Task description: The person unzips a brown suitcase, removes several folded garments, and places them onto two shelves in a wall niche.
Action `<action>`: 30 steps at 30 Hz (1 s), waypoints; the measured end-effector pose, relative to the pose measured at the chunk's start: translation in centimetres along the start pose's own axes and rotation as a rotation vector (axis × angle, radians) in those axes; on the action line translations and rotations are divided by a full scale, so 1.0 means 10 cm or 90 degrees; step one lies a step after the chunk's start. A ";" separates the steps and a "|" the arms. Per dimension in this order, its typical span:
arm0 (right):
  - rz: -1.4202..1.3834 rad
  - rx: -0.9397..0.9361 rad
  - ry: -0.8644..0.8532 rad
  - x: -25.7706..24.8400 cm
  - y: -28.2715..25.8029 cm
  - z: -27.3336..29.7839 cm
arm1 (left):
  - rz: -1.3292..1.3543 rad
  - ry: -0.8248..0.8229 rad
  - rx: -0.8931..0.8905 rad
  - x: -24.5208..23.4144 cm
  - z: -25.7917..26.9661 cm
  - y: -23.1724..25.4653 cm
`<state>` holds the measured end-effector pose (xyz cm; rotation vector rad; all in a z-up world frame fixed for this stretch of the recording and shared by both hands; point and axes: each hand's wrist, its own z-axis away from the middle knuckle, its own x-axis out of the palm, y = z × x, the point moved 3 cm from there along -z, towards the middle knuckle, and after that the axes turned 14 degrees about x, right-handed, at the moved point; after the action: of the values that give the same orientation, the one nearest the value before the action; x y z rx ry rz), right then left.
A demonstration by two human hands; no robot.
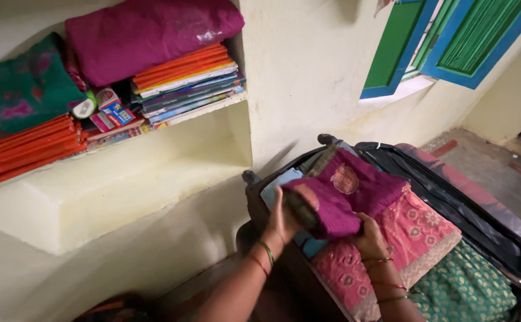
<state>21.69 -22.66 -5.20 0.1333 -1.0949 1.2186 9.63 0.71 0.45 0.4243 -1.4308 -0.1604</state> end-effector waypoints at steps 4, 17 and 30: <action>-0.034 -0.015 0.073 -0.09 0.05 -0.24 | -0.178 0.247 0.181 -0.32 0.46 -0.65; 0.401 -0.243 0.159 0.02 0.41 0.45 | -0.187 0.249 0.237 -0.42 0.41 -0.73; 0.096 -0.180 -0.029 -0.04 0.14 0.90 | -0.085 0.096 -0.015 -0.17 1.28 0.52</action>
<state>15.19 -27.90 -1.49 -0.1407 -1.3242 1.1845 -3.94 3.65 1.85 0.5026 -1.2517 -0.2466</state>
